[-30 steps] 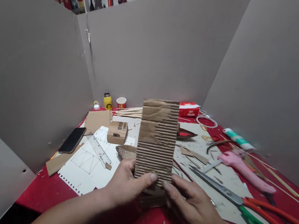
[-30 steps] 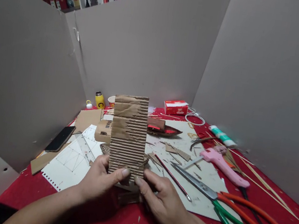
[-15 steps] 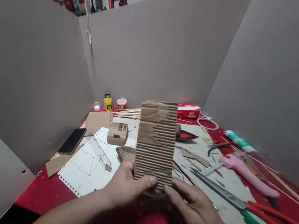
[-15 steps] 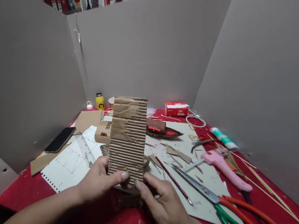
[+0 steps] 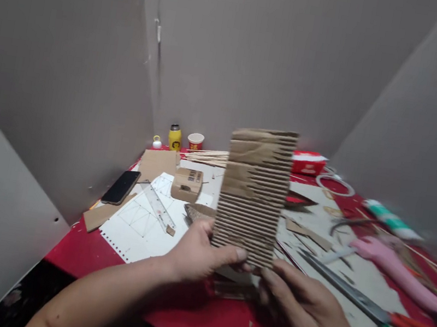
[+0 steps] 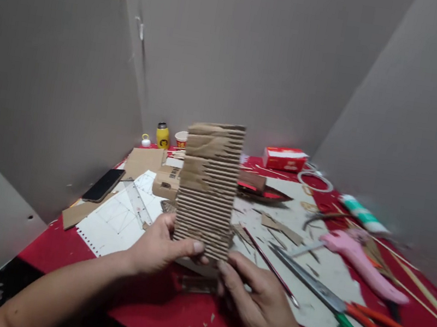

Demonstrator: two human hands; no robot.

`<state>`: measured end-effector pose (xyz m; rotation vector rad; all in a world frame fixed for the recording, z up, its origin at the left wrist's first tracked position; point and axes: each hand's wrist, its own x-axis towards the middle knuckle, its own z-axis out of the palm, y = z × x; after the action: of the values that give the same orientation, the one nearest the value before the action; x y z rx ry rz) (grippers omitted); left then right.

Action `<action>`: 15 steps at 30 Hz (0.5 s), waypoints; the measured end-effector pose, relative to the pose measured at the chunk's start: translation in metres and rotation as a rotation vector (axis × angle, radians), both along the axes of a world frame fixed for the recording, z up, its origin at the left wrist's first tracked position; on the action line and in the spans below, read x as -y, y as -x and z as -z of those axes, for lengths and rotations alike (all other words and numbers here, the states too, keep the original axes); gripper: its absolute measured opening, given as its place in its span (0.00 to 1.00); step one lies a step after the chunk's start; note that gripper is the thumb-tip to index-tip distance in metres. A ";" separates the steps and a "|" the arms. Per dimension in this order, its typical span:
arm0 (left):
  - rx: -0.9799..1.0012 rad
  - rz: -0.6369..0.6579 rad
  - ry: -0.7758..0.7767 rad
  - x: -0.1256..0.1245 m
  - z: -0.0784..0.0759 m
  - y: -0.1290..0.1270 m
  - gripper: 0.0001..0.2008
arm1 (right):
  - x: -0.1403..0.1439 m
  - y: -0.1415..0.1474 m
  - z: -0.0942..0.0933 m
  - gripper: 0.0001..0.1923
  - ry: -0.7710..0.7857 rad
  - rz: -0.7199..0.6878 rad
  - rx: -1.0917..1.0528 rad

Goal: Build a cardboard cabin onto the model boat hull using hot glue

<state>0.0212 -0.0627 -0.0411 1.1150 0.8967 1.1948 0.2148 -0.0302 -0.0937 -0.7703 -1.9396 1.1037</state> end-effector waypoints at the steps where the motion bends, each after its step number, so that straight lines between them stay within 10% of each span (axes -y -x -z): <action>1: -0.010 -0.003 -0.001 -0.001 0.000 0.001 0.17 | -0.001 0.000 -0.003 0.19 -0.001 -0.041 -0.005; 15: 0.039 -0.080 -0.047 -0.017 0.000 0.010 0.13 | 0.007 -0.033 -0.062 0.12 -0.268 0.029 0.220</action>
<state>0.0113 -0.0458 -0.0410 1.0983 0.8938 1.3049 0.2477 -0.0369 -0.0314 -0.7936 -2.1968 0.7448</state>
